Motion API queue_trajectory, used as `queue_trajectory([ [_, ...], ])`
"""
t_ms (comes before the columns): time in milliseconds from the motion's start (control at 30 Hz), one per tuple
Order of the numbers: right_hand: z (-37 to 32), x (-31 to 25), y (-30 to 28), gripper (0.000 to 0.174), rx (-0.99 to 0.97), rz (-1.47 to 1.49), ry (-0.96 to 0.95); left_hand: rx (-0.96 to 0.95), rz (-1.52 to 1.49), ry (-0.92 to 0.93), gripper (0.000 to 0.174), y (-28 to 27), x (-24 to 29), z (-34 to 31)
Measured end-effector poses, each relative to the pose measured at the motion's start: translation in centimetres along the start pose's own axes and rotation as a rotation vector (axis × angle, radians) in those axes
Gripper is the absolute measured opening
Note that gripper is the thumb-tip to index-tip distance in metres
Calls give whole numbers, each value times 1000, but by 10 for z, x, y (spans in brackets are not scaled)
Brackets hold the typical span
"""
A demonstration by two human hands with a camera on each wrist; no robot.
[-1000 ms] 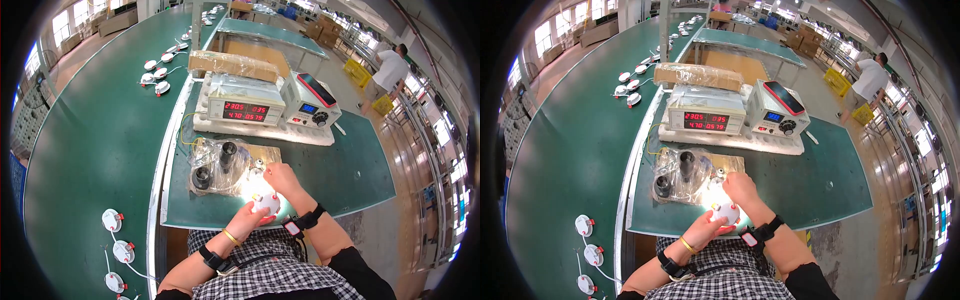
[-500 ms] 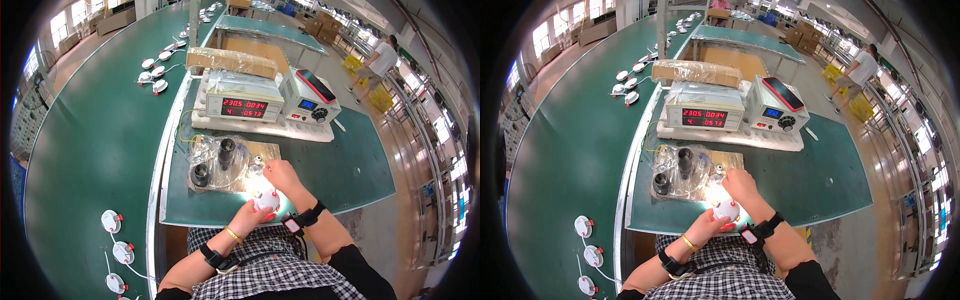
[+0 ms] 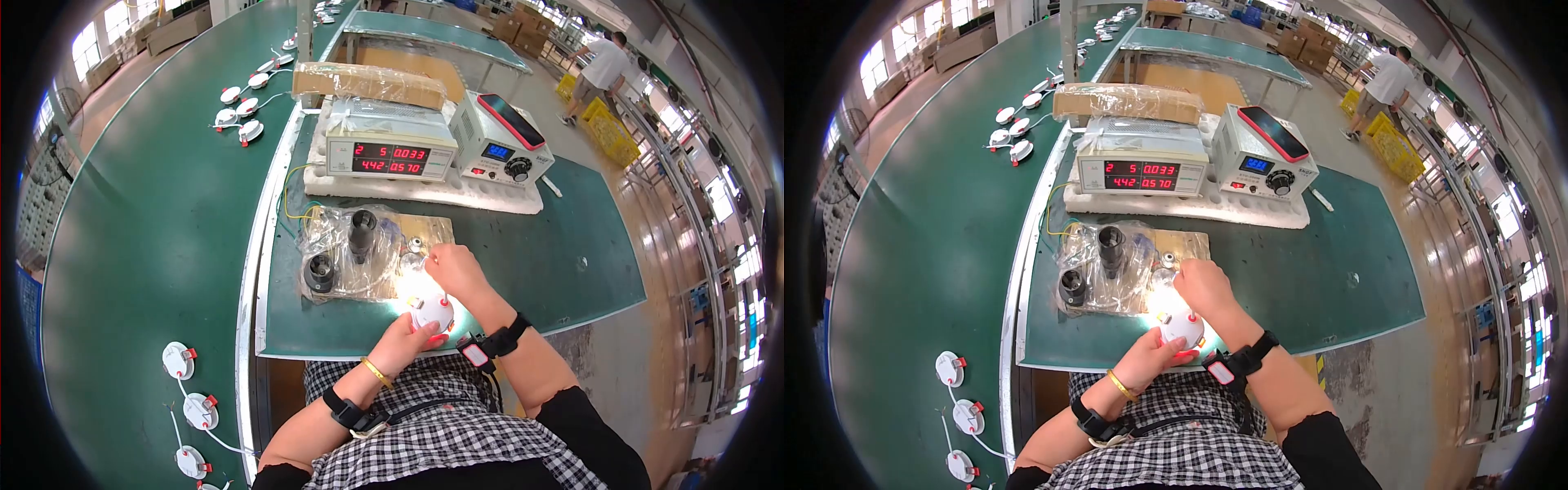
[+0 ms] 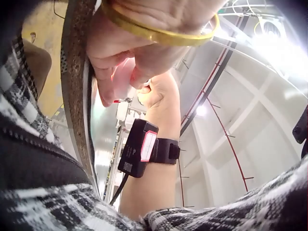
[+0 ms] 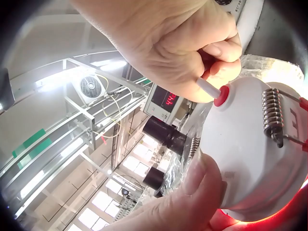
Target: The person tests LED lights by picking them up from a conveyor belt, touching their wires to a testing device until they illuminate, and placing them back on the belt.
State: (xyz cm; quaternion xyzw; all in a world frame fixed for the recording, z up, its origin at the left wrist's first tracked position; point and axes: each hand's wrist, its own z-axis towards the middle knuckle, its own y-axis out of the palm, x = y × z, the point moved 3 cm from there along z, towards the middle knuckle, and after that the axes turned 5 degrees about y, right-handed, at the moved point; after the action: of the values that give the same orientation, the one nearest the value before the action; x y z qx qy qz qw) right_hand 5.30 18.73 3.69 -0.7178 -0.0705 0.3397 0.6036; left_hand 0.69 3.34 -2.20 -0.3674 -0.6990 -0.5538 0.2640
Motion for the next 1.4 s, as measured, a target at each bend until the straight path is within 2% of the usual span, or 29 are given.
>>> queue_trajectory([
  [467,-1,-3,-1,22,13,-21,-4,-69,-31,50,40,4,8,-1],
  [1167,1,-3,-2,22,9,-26,-1,0,-116,51,39,3,6,-1],
  [1233,0,-5,-2,22,11,-32,-9,-42,-15,67,41,3,8,-1],
  [1400,0,-5,-1,22,7,-22,-11,-33,-14,81,43,3,8,-2],
])
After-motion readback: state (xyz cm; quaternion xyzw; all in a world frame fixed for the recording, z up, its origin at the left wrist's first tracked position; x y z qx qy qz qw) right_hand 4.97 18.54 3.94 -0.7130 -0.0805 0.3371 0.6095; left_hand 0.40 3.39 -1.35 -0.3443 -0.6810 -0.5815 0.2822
